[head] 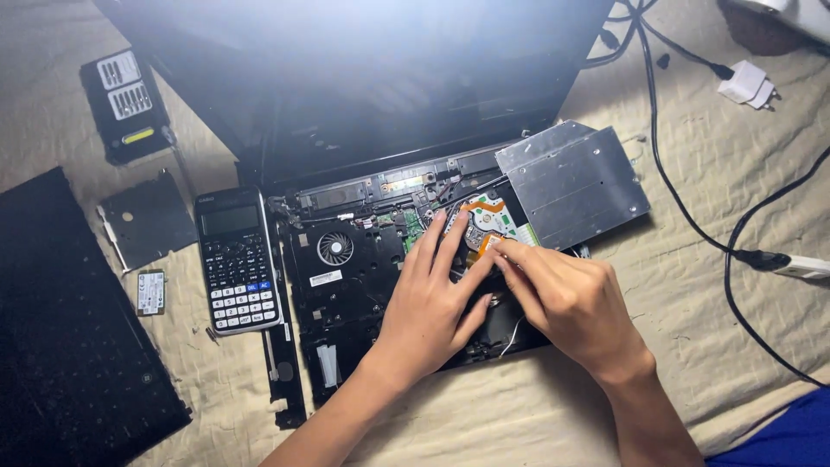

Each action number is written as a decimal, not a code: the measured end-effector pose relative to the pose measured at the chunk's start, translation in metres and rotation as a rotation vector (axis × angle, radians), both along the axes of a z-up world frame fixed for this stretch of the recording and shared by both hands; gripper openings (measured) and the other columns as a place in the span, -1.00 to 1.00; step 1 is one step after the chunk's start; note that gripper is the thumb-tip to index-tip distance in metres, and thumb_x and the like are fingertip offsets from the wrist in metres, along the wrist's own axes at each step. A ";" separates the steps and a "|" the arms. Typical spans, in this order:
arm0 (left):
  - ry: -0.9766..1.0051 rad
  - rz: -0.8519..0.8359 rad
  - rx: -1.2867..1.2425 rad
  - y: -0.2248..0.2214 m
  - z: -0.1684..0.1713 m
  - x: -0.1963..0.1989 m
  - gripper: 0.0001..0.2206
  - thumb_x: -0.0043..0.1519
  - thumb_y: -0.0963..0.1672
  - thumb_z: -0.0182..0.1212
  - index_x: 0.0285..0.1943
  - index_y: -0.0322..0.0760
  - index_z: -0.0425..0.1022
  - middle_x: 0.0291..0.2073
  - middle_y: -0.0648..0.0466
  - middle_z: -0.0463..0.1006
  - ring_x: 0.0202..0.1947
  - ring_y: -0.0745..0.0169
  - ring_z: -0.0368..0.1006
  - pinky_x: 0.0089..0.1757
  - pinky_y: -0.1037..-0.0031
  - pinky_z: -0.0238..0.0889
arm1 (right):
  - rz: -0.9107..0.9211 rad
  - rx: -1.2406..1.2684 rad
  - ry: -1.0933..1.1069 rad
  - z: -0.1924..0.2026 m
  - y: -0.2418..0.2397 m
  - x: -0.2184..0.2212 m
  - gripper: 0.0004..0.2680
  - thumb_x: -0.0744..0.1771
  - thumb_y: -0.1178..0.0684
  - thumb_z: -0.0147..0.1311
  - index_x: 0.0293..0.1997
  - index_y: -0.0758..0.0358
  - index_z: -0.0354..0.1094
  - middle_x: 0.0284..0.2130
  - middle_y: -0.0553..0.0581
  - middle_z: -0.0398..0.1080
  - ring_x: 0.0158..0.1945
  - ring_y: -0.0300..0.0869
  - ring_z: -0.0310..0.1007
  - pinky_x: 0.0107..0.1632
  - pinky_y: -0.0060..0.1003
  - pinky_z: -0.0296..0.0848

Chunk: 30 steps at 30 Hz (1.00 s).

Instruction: Repairing a laptop by connecting internal ribbon cables and components using a small tool.

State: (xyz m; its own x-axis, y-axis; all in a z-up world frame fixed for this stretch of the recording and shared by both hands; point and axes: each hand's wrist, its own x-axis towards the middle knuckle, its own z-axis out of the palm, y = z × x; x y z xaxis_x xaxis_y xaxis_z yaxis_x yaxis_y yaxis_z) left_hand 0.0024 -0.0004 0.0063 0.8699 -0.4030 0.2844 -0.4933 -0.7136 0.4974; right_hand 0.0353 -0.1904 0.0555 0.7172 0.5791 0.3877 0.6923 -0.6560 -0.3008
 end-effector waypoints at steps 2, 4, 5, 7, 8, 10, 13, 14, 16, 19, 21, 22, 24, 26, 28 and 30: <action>-0.014 0.003 0.005 0.000 -0.001 0.000 -0.54 0.34 -0.06 0.17 0.42 -0.23 0.31 0.50 -0.32 0.04 0.49 -0.46 0.00 0.34 -0.11 0.04 | 0.010 -0.030 0.036 -0.001 -0.001 0.000 -0.83 0.38 0.27 0.07 0.08 0.38 0.37 -0.11 0.19 0.57 -0.15 -0.11 0.63 -0.08 -0.25 0.53; -0.016 0.000 0.000 0.000 -0.003 0.000 -0.51 0.34 -0.06 0.18 0.46 -0.18 0.26 0.50 -0.33 0.04 0.49 -0.48 0.00 0.34 -0.12 0.05 | -0.002 -0.035 0.046 0.002 0.000 0.000 -0.81 0.37 0.27 0.05 0.11 0.36 0.35 -0.11 0.18 0.55 -0.16 -0.10 0.60 -0.09 -0.24 0.51; -0.014 -0.001 -0.005 0.000 -0.005 -0.001 -0.48 0.35 -0.06 0.19 0.50 -0.14 0.21 0.51 -0.34 0.04 0.49 -0.49 0.01 0.34 -0.12 0.06 | -0.012 -0.039 0.059 0.003 0.000 0.000 -0.78 0.36 0.27 0.04 0.14 0.34 0.34 -0.10 0.17 0.53 -0.17 -0.08 0.58 -0.11 -0.23 0.48; -0.012 -0.003 -0.007 0.001 -0.004 -0.001 -0.48 0.34 -0.06 0.19 0.50 -0.15 0.21 0.50 -0.34 0.05 0.49 -0.49 0.01 0.34 -0.13 0.06 | -0.007 -0.030 0.067 0.006 0.002 0.000 -0.77 0.35 0.29 0.03 0.14 0.34 0.34 -0.14 0.18 0.52 -0.20 -0.07 0.54 -0.12 -0.21 0.46; -0.015 -0.007 -0.008 0.001 -0.004 0.000 -0.48 0.34 -0.07 0.19 0.50 -0.15 0.20 0.50 -0.34 0.06 0.49 -0.49 0.01 0.35 -0.13 0.06 | -0.004 -0.022 0.069 0.007 0.003 0.001 -0.76 0.34 0.31 0.02 0.13 0.34 0.33 -0.19 0.18 0.50 -0.23 -0.06 0.51 -0.13 -0.20 0.45; -0.013 -0.006 -0.009 0.001 -0.004 -0.001 -0.49 0.34 -0.07 0.19 0.49 -0.17 0.22 0.50 -0.34 0.05 0.50 -0.49 0.00 0.34 -0.13 0.05 | -0.002 -0.023 0.063 0.007 0.002 0.000 -0.80 0.37 0.27 0.02 0.11 0.35 0.34 -0.15 0.19 0.51 -0.19 -0.06 0.54 -0.11 -0.20 0.46; -0.013 -0.004 -0.011 0.000 -0.002 0.000 -0.52 0.34 -0.07 0.19 0.45 -0.20 0.27 0.50 -0.34 0.04 0.49 -0.47 -0.01 0.34 -0.13 0.05 | 0.000 -0.011 0.054 0.001 -0.002 0.000 -0.86 0.39 0.21 0.06 0.04 0.37 0.38 -0.14 0.18 0.56 -0.18 -0.07 0.59 -0.12 -0.23 0.50; -0.015 -0.002 -0.011 0.000 -0.002 0.001 -0.53 0.34 -0.07 0.18 0.43 -0.22 0.29 0.49 -0.33 0.05 0.49 -0.46 -0.01 0.33 -0.12 0.05 | 0.002 0.003 0.050 -0.002 -0.003 0.000 -0.89 0.39 0.19 0.09 -0.01 0.37 0.41 -0.16 0.18 0.58 -0.21 -0.10 0.62 -0.16 -0.25 0.53; -0.015 0.001 -0.006 0.000 0.000 0.000 -0.54 0.34 -0.07 0.17 0.43 -0.22 0.30 0.49 -0.33 0.05 0.49 -0.46 0.00 0.33 -0.12 0.05 | 0.027 0.000 0.061 -0.001 -0.003 0.000 -0.86 0.39 0.24 0.07 0.05 0.37 0.38 -0.18 0.18 0.55 -0.22 -0.09 0.59 -0.15 -0.25 0.51; -0.020 0.002 0.001 0.000 -0.001 0.000 -0.53 0.34 -0.06 0.17 0.44 -0.22 0.28 0.49 -0.33 0.06 0.49 -0.45 -0.01 0.34 -0.11 0.04 | 0.025 -0.019 0.088 0.004 -0.002 0.000 -0.79 0.37 0.28 0.04 0.14 0.34 0.34 -0.21 0.18 0.49 -0.22 -0.07 0.52 -0.15 -0.21 0.47; -0.019 0.003 0.001 0.000 -0.003 -0.001 -0.51 0.34 -0.05 0.18 0.46 -0.20 0.27 0.49 -0.33 0.06 0.49 -0.45 -0.01 0.34 -0.11 0.04 | 0.001 -0.036 0.111 0.007 -0.001 0.000 -0.75 0.35 0.27 0.04 0.17 0.30 0.33 -0.22 0.19 0.45 -0.21 -0.04 0.49 -0.15 -0.19 0.44; -0.017 0.002 -0.002 0.001 -0.004 -0.001 -0.49 0.35 -0.06 0.18 0.49 -0.17 0.23 0.50 -0.33 0.04 0.50 -0.46 -0.02 0.34 -0.11 0.05 | -0.012 -0.046 0.094 0.007 -0.001 0.000 -0.79 0.37 0.23 0.04 0.14 0.30 0.34 -0.26 0.17 0.44 -0.24 -0.04 0.48 -0.17 -0.19 0.43; -0.014 0.001 -0.005 0.001 -0.005 -0.001 -0.48 0.35 -0.06 0.18 0.52 -0.13 0.20 0.51 -0.34 0.02 0.51 -0.47 -0.02 0.34 -0.11 0.06 | -0.025 -0.055 0.078 0.006 -0.002 0.001 -0.83 0.39 0.20 0.03 0.11 0.31 0.36 -0.30 0.15 0.42 -0.26 -0.05 0.46 -0.18 -0.20 0.42; -0.009 0.001 -0.003 0.000 -0.003 -0.001 -0.50 0.35 -0.06 0.16 0.49 -0.15 0.24 0.50 -0.34 0.04 0.50 -0.47 -0.02 0.33 -0.11 0.05 | 0.007 0.003 0.039 0.004 -0.004 0.001 -0.89 0.38 0.19 0.13 -0.04 0.38 0.46 -0.18 0.17 0.60 -0.24 -0.11 0.63 -0.22 -0.26 0.52; -0.009 0.003 -0.005 0.000 -0.002 -0.001 -0.51 0.35 -0.06 0.17 0.48 -0.18 0.25 0.50 -0.34 0.05 0.49 -0.47 -0.01 0.33 -0.11 0.05 | 0.020 -0.016 0.047 0.003 -0.005 0.000 -0.85 0.37 0.23 0.11 0.04 0.37 0.43 -0.19 0.17 0.58 -0.25 -0.13 0.60 -0.21 -0.26 0.51; -0.010 0.002 -0.007 0.000 -0.002 -0.001 -0.51 0.35 -0.06 0.17 0.46 -0.20 0.26 0.49 -0.34 0.05 0.49 -0.46 0.00 0.33 -0.11 0.06 | 0.031 -0.034 0.055 0.005 -0.004 0.000 -0.80 0.37 0.26 0.10 0.12 0.36 0.40 -0.20 0.16 0.56 -0.25 -0.14 0.57 -0.20 -0.26 0.50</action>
State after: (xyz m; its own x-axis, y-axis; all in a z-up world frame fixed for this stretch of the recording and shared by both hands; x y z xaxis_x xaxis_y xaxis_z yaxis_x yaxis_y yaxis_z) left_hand 0.0018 -0.0002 0.0043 0.8678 -0.3990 0.2960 -0.4967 -0.7113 0.4973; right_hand 0.0357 -0.1942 0.0604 0.7185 0.6135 0.3278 0.6953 -0.6451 -0.3167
